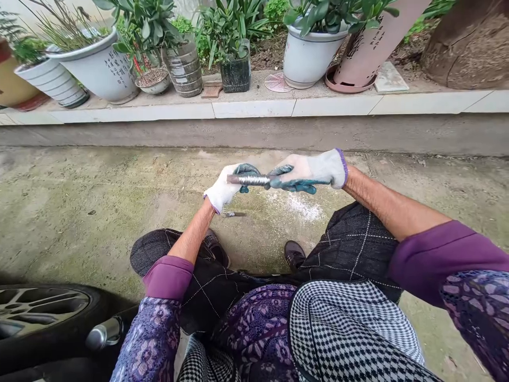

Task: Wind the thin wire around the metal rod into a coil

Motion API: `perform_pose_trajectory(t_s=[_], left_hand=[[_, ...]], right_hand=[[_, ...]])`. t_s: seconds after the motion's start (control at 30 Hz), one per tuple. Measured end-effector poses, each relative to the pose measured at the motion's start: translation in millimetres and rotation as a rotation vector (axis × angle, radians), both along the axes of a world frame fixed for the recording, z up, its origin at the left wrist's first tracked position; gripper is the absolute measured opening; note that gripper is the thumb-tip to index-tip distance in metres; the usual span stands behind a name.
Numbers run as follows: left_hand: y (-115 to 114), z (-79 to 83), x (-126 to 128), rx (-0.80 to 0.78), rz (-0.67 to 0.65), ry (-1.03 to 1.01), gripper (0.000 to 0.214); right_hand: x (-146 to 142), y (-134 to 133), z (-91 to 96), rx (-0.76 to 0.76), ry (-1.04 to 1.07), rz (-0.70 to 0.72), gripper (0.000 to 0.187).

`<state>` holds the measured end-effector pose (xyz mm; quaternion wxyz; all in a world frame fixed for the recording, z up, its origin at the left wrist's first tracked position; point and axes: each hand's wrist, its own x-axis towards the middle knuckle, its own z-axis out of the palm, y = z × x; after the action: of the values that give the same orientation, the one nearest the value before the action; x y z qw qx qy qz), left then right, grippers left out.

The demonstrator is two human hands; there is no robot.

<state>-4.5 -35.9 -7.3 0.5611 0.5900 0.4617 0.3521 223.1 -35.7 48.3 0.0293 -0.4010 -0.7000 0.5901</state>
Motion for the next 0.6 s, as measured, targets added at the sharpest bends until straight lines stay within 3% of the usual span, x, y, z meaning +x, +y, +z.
perform_pose_trajectory(t_s=[0.17,0.3,0.47,0.6], left_hand=[[-2,4.3,0,0.065,-0.201,0.143,0.016],[-4,4.7,-3,0.085,-0.236,0.233,0.018],[-3,11.2,-13,0.078,-0.216,0.176,0.023],[-3,13.9,-8,0.062,-0.234,0.136,0.021]], right_hand=[[6,-3,-4.0,-0.01,-0.13,0.137,0.039],[7,0,-10.0,0.009,-0.211,0.167,0.039],[15,9,-0.6,0.01,-0.039,0.089,0.045],[18,8,-1.5,-0.048,-0.036,0.158,0.05]])
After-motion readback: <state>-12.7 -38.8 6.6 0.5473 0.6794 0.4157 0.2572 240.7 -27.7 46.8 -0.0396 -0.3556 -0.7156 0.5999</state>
